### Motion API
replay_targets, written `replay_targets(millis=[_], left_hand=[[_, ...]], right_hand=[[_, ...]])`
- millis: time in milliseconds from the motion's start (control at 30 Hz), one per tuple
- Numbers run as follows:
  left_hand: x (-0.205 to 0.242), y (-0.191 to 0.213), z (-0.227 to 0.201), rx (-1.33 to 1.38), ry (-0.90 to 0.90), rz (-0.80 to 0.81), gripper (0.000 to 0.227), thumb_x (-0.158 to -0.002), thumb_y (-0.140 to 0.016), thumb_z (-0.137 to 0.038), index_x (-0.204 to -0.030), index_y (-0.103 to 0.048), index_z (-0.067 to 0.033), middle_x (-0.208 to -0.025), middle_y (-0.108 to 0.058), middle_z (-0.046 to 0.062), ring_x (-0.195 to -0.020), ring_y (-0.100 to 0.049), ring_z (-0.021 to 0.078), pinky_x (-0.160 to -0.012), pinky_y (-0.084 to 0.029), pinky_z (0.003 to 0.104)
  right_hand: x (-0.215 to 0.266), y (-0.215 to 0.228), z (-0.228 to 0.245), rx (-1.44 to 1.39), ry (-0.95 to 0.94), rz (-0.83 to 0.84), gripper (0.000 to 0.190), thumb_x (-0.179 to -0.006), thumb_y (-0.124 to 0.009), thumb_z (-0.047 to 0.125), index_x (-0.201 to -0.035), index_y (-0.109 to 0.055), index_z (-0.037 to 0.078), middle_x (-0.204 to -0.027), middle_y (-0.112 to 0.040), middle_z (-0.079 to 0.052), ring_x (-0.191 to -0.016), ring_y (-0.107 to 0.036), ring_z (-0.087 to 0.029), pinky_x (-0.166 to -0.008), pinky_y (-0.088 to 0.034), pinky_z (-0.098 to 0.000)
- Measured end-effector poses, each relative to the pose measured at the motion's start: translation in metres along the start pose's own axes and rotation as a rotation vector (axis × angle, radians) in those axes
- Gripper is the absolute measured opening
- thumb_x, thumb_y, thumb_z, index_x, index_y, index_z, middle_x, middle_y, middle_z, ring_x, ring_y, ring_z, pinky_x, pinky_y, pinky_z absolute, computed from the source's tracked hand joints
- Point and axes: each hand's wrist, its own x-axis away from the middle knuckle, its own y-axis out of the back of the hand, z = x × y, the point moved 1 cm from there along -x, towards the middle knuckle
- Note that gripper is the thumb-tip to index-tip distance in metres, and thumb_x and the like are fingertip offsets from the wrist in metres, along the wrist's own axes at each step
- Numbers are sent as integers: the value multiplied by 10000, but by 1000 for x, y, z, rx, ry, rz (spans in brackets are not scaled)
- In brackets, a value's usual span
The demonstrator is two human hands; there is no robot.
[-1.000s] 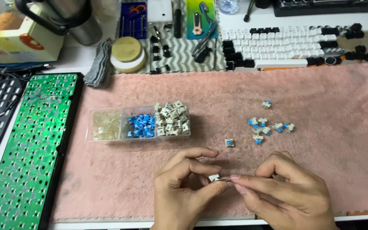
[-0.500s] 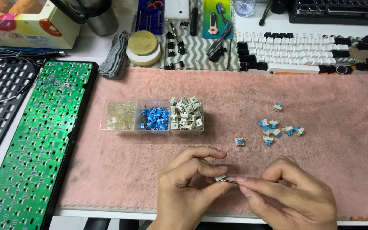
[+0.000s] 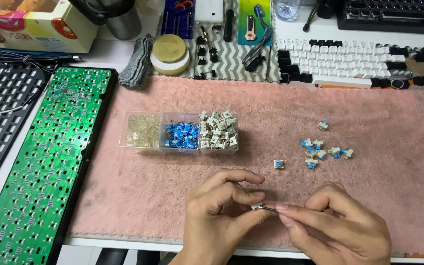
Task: The person uses a small metal tool to apply lubricant to the internal components of individual mechanical keyboard switches. They pick up switches from a container, apply the lubricant, and place them on a pink mat.
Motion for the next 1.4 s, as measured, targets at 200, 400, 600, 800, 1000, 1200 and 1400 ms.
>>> replay_targets(millis=[200,400,600,800,1000,1200,1400], left_hand=[[-1,6,-4,-4,17,55,183,-919,-950,-173,-897,-795,-78,-1173,-865,170,-1051,-878,202,-933,-690,296],[-14,17,-18,-17,-16,202,136,-955,-920,-151,-1074,-886,-92,-1196,-893,132,-1097,-900,189,-989,-712,291],[-22,26,-15,-22,-98,289,122,-1013,-872,-124,-1125,-890,-80,-1124,-909,86,-1026,-901,179,-985,-713,282],[-21,27,-13,-40,-125,265,112,-1002,-889,-113,-1108,-899,-78,-1099,-903,75,-1000,-896,165,-956,-711,266],[-16,28,-10,-56,-146,243,129,-1005,-879,-101,-1127,-900,-65,-1113,-902,92,-1001,-898,176,-943,-716,270],[-14,27,-10,-76,-142,206,102,-992,-889,-107,-1087,-911,-77,-1086,-911,83,-979,-906,160,-928,-714,253],[-25,40,-20,-10,-39,325,181,-957,-926,-220,-1108,-907,-123,-1069,-899,56,-990,-871,149,-908,-677,254]], right_hand=[[-7,0,9,43,6,-6,183,-884,-888,120,-1051,-926,184,-706,-560,25,-643,-495,-99,-603,-390,-225],[-6,-6,-3,38,125,-55,144,-896,-878,111,-1025,-915,161,-709,-551,31,-630,-517,-93,-639,-445,-215],[-7,-7,-3,52,154,-98,170,-888,-893,116,-1034,-924,197,-719,-552,42,-641,-512,-89,-640,-446,-203],[-9,-10,6,57,123,-136,155,-888,-888,91,-1010,-930,176,-724,-503,32,-642,-471,-93,-584,-370,-226],[2,-16,-6,5,113,-141,183,-898,-869,116,-1065,-921,169,-728,-555,21,-617,-510,-71,-559,-388,-195],[6,-17,-1,27,49,-123,218,-913,-875,134,-1118,-927,185,-767,-598,21,-593,-530,-69,-555,-438,-196],[2,-6,6,-3,8,-61,198,-907,-881,150,-1095,-939,169,-789,-629,1,-630,-578,-82,-577,-466,-193]])
